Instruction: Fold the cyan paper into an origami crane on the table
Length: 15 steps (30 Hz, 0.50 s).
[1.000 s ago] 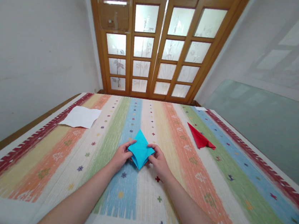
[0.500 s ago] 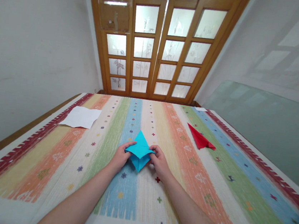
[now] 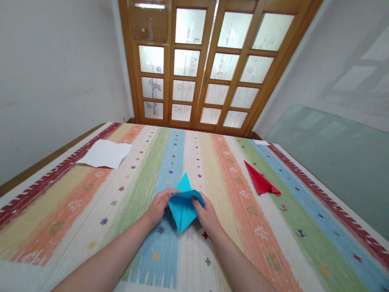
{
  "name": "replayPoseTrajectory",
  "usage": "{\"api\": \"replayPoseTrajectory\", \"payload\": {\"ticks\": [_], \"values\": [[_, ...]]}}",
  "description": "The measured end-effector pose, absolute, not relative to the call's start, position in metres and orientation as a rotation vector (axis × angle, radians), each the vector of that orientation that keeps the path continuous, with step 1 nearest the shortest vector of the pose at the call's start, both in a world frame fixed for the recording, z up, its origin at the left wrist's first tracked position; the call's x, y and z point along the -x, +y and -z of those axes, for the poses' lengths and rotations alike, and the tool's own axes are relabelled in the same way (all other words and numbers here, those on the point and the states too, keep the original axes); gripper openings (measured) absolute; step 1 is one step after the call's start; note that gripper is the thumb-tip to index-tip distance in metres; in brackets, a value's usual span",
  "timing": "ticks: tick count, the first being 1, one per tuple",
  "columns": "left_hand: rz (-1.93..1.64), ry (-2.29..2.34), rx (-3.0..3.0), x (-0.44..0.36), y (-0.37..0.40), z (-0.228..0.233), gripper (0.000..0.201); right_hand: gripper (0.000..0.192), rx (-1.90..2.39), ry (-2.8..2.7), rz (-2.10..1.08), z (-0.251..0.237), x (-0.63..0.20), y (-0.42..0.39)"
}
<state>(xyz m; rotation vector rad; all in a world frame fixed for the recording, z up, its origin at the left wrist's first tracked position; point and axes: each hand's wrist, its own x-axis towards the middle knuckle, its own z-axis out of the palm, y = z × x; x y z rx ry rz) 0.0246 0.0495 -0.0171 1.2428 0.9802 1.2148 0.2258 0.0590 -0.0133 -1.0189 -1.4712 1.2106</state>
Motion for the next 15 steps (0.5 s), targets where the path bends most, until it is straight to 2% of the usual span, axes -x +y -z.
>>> {"api": "replayPoseTrajectory", "payload": {"ticks": [3,8,15], "values": [[-1.177,0.942,-1.180,-0.0249,0.0482,0.0209,0.075,0.029,1.040,-1.449,-1.202,0.0163,-0.2268,0.0613],[-1.183,0.954,-1.142,-0.0252,0.0503,0.0222,0.057,0.035,1.045,-1.423,-1.220,0.0178,-0.2273,0.0616],[-1.207,1.022,-1.165,-0.0281,0.0539,0.0244,0.051,0.040,1.017,-1.407,-1.286,0.0190,-0.2252,0.0592]]}}
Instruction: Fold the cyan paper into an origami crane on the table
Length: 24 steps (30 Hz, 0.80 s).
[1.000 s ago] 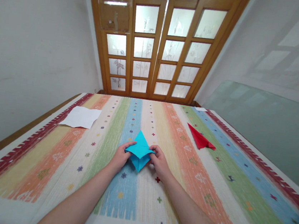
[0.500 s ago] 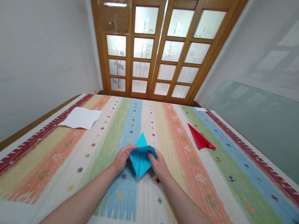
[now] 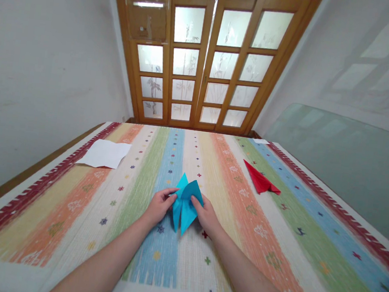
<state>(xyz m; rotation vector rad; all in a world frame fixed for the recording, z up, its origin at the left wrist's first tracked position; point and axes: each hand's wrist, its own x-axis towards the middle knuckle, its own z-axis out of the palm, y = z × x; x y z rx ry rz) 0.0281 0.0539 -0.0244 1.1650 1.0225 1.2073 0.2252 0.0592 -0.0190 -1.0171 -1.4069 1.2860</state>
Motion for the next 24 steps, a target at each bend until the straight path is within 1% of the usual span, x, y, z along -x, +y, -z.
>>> {"api": "replayPoseTrajectory", "payload": {"ticks": [3,7,9,12,14,16,20,24], "values": [[-1.244,1.042,-1.168,-0.0288,0.0563,0.0269,0.048,0.044,0.989,-1.409,-1.321,0.0180,-0.2242,0.0571],[-1.280,1.068,-1.172,-0.0280,0.0592,0.0288,0.041,0.044,0.938,-1.407,-1.376,0.0174,-0.2253,0.0545],[-1.295,1.093,-1.173,-0.0270,0.0598,0.0292,0.038,0.052,0.905,-1.395,-1.447,0.0185,-0.2260,0.0542],[-1.309,1.122,-1.167,-0.0260,0.0598,0.0293,0.037,0.070,0.857,-1.356,-1.558,0.0208,-0.2258,0.0561],[-1.308,1.132,-1.164,-0.0259,0.0595,0.0291,0.037,0.073,0.840,-1.326,-1.597,0.0215,-0.2250,0.0579],[-1.302,1.136,-1.169,-0.0262,0.0591,0.0286,0.037,0.069,0.838,-1.302,-1.607,0.0213,-0.2242,0.0588],[-1.280,1.135,-1.197,-0.0268,0.0586,0.0271,0.035,0.052,0.855,-1.284,-1.591,0.0190,-0.2237,0.0565],[-1.269,1.138,-1.217,-0.0270,0.0587,0.0264,0.034,0.048,0.881,-1.312,-1.580,0.0160,-0.2241,0.0541]]}}
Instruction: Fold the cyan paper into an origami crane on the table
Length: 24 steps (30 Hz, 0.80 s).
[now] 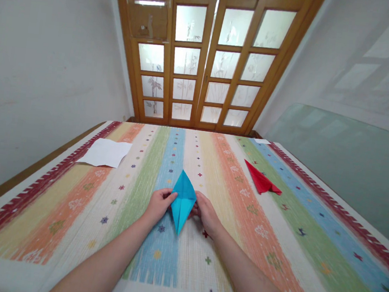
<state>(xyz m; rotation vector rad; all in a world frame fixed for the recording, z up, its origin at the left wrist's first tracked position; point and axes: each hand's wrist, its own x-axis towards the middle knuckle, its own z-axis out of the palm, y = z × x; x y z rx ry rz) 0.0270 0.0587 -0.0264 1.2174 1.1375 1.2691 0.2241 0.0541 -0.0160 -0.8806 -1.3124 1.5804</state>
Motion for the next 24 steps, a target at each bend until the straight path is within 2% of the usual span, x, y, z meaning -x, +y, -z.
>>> {"api": "replayPoseTrajectory", "payload": {"ticks": [15,18,22,24], "values": [[-1.249,1.146,-1.412,-0.028,0.056,0.025,0.024,0.041,0.943,-1.462,-1.459,0.013,-0.223,0.052],[-1.294,1.205,-1.455,-0.030,0.053,0.022,0.032,0.040,0.955,-1.501,-1.435,0.013,-0.223,0.051],[-1.324,1.261,-1.508,-0.033,0.047,0.016,0.053,0.039,0.946,-1.560,-1.408,0.010,-0.223,0.050],[-1.318,1.278,-1.533,-0.034,0.046,0.014,0.053,0.038,0.931,-1.580,-1.403,0.008,-0.224,0.050]]}}
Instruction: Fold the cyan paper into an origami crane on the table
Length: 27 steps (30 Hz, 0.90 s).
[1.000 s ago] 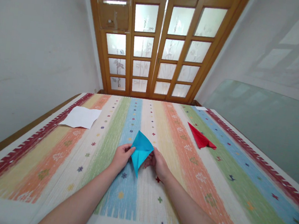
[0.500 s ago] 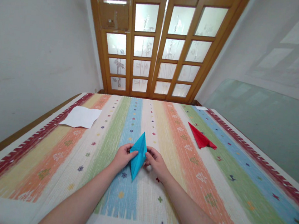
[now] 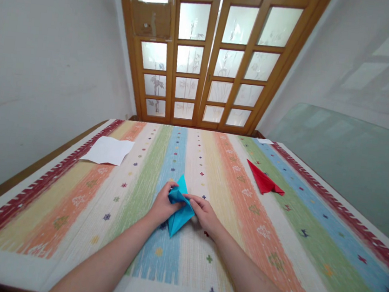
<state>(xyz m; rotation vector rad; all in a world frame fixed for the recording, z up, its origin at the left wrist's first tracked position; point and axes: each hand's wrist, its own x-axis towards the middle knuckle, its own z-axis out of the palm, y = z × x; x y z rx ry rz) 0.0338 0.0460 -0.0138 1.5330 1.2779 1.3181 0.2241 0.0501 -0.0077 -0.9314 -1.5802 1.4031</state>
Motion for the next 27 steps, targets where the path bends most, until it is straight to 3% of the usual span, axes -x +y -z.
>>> {"api": "replayPoseTrajectory", "payload": {"ticks": [6,14,22,27], "values": [[-1.272,1.295,-1.558,-0.036,0.048,0.015,0.021,0.044,0.887,-1.553,-1.490,0.007,-0.227,0.051],[-1.299,1.372,-1.514,-0.040,0.048,0.019,0.030,0.053,0.823,-1.415,-1.694,0.013,-0.218,0.044],[-1.417,1.377,-1.601,-0.041,0.047,0.012,0.048,0.047,0.859,-1.412,-1.705,0.021,-0.211,0.043],[-1.434,1.332,-1.612,-0.038,0.046,0.009,0.034,0.044,0.872,-1.474,-1.673,0.018,-0.210,0.040]]}}
